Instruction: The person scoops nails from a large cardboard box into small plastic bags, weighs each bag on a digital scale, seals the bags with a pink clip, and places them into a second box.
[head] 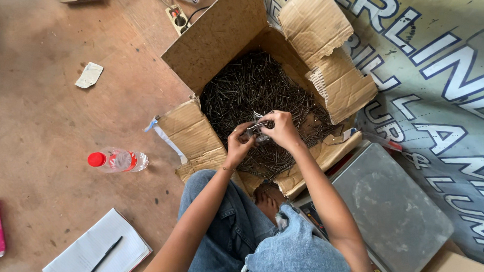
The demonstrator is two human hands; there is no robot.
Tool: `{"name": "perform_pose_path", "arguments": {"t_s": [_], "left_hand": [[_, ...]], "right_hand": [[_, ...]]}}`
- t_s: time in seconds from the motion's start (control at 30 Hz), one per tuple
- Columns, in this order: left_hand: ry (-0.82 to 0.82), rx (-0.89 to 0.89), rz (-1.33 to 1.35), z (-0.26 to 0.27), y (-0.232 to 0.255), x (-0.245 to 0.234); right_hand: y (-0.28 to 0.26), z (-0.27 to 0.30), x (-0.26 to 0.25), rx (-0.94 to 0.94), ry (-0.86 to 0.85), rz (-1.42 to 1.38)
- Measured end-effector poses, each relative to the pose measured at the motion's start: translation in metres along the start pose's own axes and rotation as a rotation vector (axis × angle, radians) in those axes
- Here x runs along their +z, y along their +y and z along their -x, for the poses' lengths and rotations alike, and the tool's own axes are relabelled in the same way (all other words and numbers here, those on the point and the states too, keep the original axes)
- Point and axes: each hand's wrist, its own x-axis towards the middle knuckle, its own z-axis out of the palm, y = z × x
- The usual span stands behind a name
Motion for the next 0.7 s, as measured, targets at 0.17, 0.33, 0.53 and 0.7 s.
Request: {"name": "perform_pose_path", "arguments": {"t_s": [0.17,0.33,0.53,0.7], "left_hand": [[-0.001,0.001,0.022,-0.002,-0.004,0.0],[0.009,0.026,0.022,-0.005,-0.018,-0.009],[0.04,0.03,-0.001,-0.003,0.001,-0.001],[0.041,0.067,-0.014,-0.005,-0.01,-0.006]], "right_hand": [[-0.013,-0.001,-0.002,-0.023,-0.024,-0.018],[0.001,-0.005,0.009,-0.021,-0.107,0.077],[-0.004,-0.005,0.006,-0.03,-0.122,0.087],[-0.02,-0.005,-0.01,0.036,-0.057,0.096]]}}
